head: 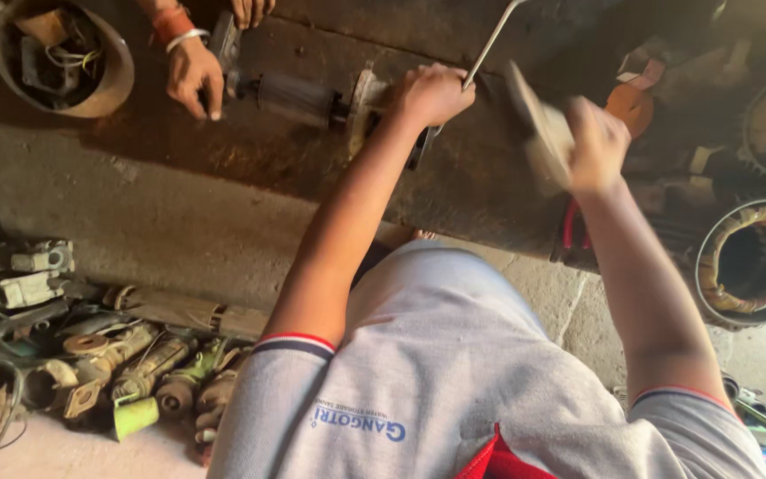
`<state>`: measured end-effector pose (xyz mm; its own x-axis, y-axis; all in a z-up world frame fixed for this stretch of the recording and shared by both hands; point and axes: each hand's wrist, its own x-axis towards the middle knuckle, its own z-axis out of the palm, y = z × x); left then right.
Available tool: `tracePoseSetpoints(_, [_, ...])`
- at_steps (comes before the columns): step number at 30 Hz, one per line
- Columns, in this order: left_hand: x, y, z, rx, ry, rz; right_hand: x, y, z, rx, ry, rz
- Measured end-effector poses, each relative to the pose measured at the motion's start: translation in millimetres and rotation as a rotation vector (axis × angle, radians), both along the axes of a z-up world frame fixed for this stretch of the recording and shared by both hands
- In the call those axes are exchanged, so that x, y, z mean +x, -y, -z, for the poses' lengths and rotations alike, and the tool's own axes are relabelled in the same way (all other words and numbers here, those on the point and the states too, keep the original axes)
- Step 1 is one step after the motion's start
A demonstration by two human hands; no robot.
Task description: The person uses a wrench and hammer to loosen and remove a pulley from a motor shaft. They then separate the motor housing and inspect the internal components.
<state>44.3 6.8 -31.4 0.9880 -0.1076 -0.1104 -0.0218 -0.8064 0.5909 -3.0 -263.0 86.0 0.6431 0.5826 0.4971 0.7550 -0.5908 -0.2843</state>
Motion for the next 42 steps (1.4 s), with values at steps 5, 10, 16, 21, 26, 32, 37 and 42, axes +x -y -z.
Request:
tracePoseSetpoints(5, [6.8,-1.6,-15.1,0.082,0.133,0.022,6.2,2.2,11.7,-0.210,-0.188,0.397])
tracePoseSetpoints(10, [-1.1,-4.7,-14.0,0.071,0.046,-0.013,-45.9,10.2,-30.7,0.004,-0.108,0.285])
tracePoseSetpoints(16, [10.1,0.8,-11.9,0.126,0.084,0.009,-30.8,-5.4,-49.3,0.281,0.133,-0.124])
tracePoseSetpoints(21, [4.1,3.4,1.2,0.205,0.191,0.017,8.9,-23.4,5.2,-0.095,-0.239,0.241])
tracePoseSetpoints(26, [-5.0,4.8,15.9,0.190,0.340,-0.028,-14.0,2.6,-18.8,-0.030,-0.212,0.322])
tracePoseSetpoints(32, [11.4,1.2,-0.3,0.167,0.284,-0.078,-25.3,10.4,-80.4,0.110,0.171,0.090])
tracePoseSetpoints(37, [7.3,1.8,8.9,0.122,0.245,-0.096,22.2,-15.6,-8.9,-0.084,0.131,0.052])
tracePoseSetpoints(42, [35.6,7.4,17.5,0.128,0.451,-0.179,47.8,-13.6,-10.0,-0.162,-0.066,0.239])
